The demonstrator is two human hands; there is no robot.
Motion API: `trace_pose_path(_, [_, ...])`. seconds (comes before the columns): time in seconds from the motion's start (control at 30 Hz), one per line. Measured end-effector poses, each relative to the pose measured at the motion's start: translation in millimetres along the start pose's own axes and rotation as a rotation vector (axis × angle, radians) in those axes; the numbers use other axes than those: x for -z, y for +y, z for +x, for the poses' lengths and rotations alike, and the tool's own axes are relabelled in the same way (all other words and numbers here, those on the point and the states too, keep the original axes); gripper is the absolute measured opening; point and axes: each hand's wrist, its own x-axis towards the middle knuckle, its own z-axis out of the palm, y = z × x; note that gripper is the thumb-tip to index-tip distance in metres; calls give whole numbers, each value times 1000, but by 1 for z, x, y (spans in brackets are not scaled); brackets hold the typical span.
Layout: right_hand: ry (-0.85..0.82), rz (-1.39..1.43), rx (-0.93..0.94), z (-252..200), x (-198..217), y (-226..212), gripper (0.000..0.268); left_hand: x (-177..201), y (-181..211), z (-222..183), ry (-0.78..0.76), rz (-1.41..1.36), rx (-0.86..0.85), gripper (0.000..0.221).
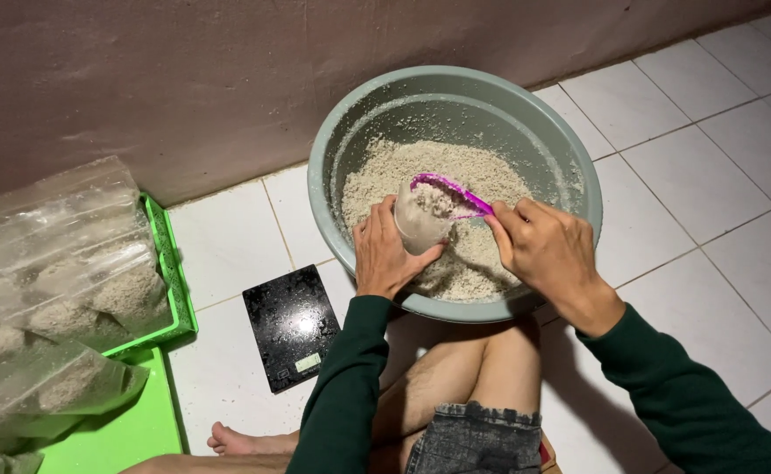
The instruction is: Manually scooping granular food product into small plastic bags and weighing them on a digital scale.
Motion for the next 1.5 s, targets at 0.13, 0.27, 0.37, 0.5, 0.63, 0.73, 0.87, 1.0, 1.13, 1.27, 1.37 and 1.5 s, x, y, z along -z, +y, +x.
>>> trace_pose_path(0.13, [39,-49,47,1,2,-6,17,0,0,-1,12,18,-2,93])
trace_pose_path(0.27, [71,-107,97,0,-4,-7,16,-1,-1,-1,13,20,-5,93])
trace_pose_path(0.37, [83,-136,131,0,-1,-9,14,-2,-2,-1,14,24,-4,95])
trace_pose_path(0.5, [89,-157,153,-4,-1,-8,13,-4,-6,-1,26,16,-8,96])
trace_pose_path(0.63, [49,-45,112,-8,-7,1,17,-4,-4,-1,36,25,-28,95])
trace_pose_path(0.73, [8,97,41,-9,-17,20,17,-3,-2,-2,35,15,-21,95])
trace_pose_path(0.87, [-241,614,-474,-2,-36,50,18,-4,-2,-3,46,19,-22,99])
trace_pose_path(1.0, [-551,329,-622,-23,-130,118,34,2,3,-3,32,25,-22,99])
trace_pose_path(1.13, [-596,-236,-389,-44,-212,148,29,5,6,-1,9,35,-5,101])
trace_pose_path(1.27, [-701,-468,-107,-48,-253,137,21,9,10,-3,0,8,9,98])
trace_pose_path(1.37, [-725,-353,-51,-39,-270,124,28,7,8,-1,15,4,10,99])
trace_pose_path(1.5, [-755,-197,45,-31,-248,101,33,3,5,-3,34,30,-10,100])
